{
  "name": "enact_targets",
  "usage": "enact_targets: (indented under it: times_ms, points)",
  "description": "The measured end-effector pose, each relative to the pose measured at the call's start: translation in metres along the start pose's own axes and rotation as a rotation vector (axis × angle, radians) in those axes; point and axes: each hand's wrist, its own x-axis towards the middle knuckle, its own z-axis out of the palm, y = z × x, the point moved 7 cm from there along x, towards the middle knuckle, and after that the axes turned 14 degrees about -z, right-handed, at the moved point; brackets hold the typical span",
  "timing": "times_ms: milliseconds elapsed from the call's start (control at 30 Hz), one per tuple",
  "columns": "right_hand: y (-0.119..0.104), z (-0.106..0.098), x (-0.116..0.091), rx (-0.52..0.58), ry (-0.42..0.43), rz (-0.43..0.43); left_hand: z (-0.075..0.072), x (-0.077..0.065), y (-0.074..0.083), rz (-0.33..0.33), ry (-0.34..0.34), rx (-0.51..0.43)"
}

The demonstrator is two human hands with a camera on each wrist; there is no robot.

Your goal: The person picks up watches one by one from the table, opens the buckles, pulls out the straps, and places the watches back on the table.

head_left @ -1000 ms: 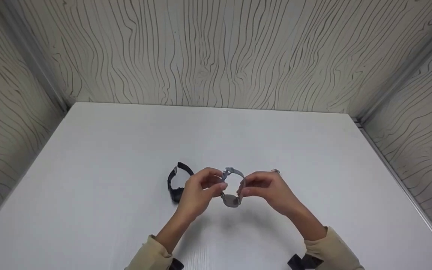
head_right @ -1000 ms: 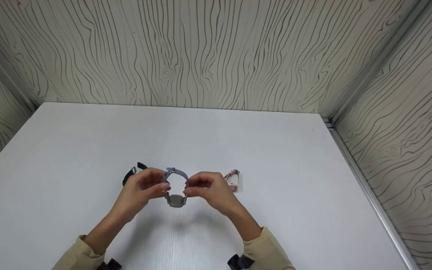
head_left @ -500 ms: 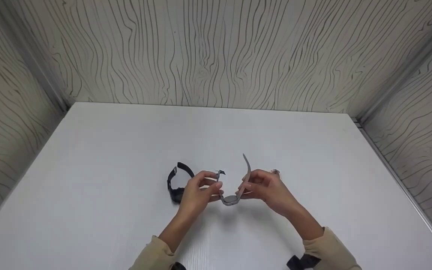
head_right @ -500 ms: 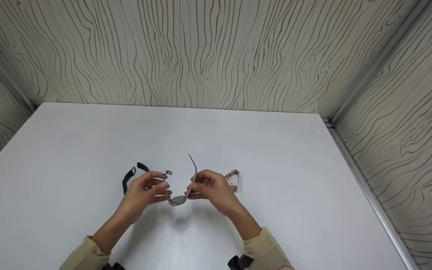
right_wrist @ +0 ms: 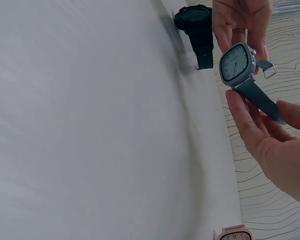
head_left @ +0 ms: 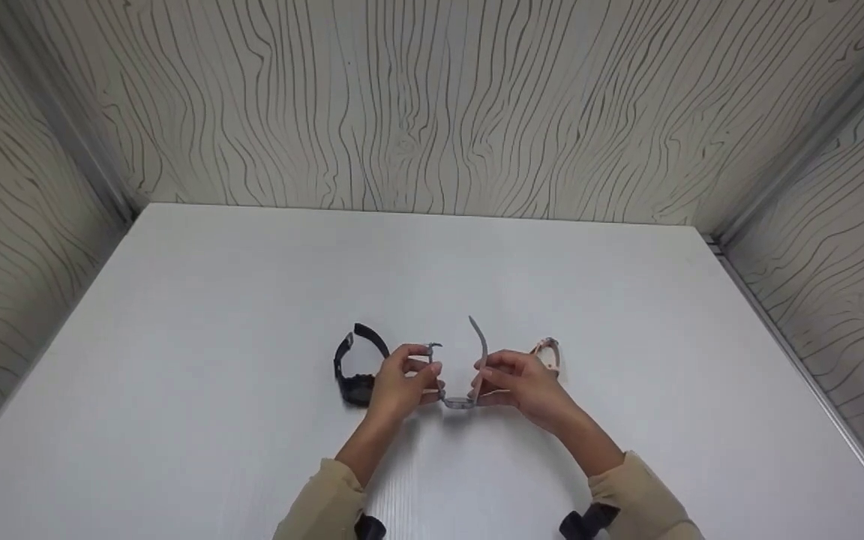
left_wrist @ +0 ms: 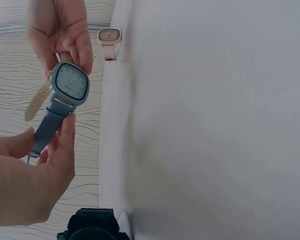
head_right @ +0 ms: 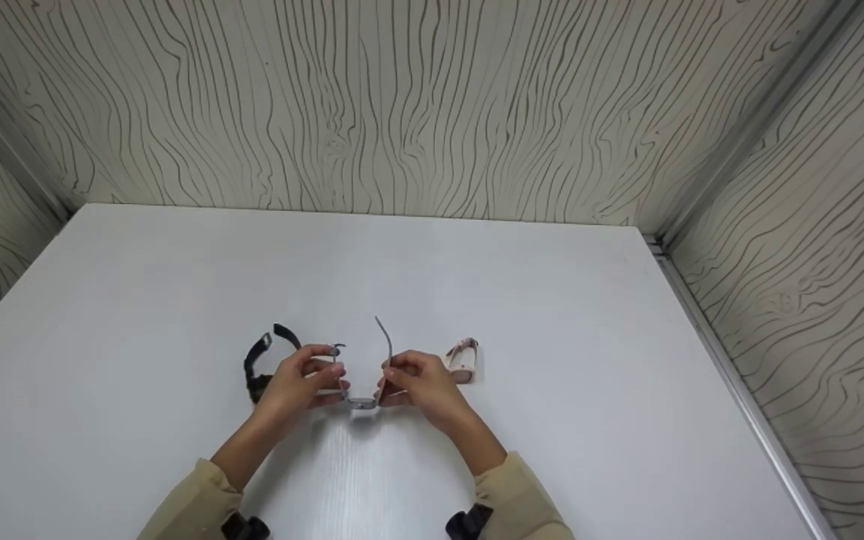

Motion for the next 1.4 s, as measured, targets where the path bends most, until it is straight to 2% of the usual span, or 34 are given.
enact_targets:
  times_ms: [167, 433, 667, 800, 1033, 1200, 1400]
  points:
    - [0.011, -0.004, 0.003, -0.015, 0.043, 0.034, 0.000, 0.006, -0.005, -0.018, 0.013, 0.006]
    - [0.021, -0.007, 0.008, 0.048, 0.112, 0.071, -0.001, 0.015, -0.012, -0.050, 0.048, 0.026]
    - [0.028, -0.008, 0.011, 0.047, 0.166, 0.123, -0.003, 0.020, -0.018, -0.084, 0.084, -0.046]
    - [0.029, -0.007, 0.013, 0.051, 0.169, 0.126, -0.003, 0.020, -0.018, -0.093, 0.099, -0.043]
    - [0.032, -0.009, 0.014, 0.058, 0.178, 0.143, -0.003, 0.021, -0.019, -0.109, 0.116, 0.022]
    - [0.034, -0.008, 0.013, 0.080, 0.180, 0.160, -0.004, 0.021, -0.016, -0.088, 0.134, 0.083]
    - [0.032, -0.009, 0.012, 0.051, 0.201, 0.174, -0.005, 0.019, -0.012, -0.059, 0.143, 0.144]
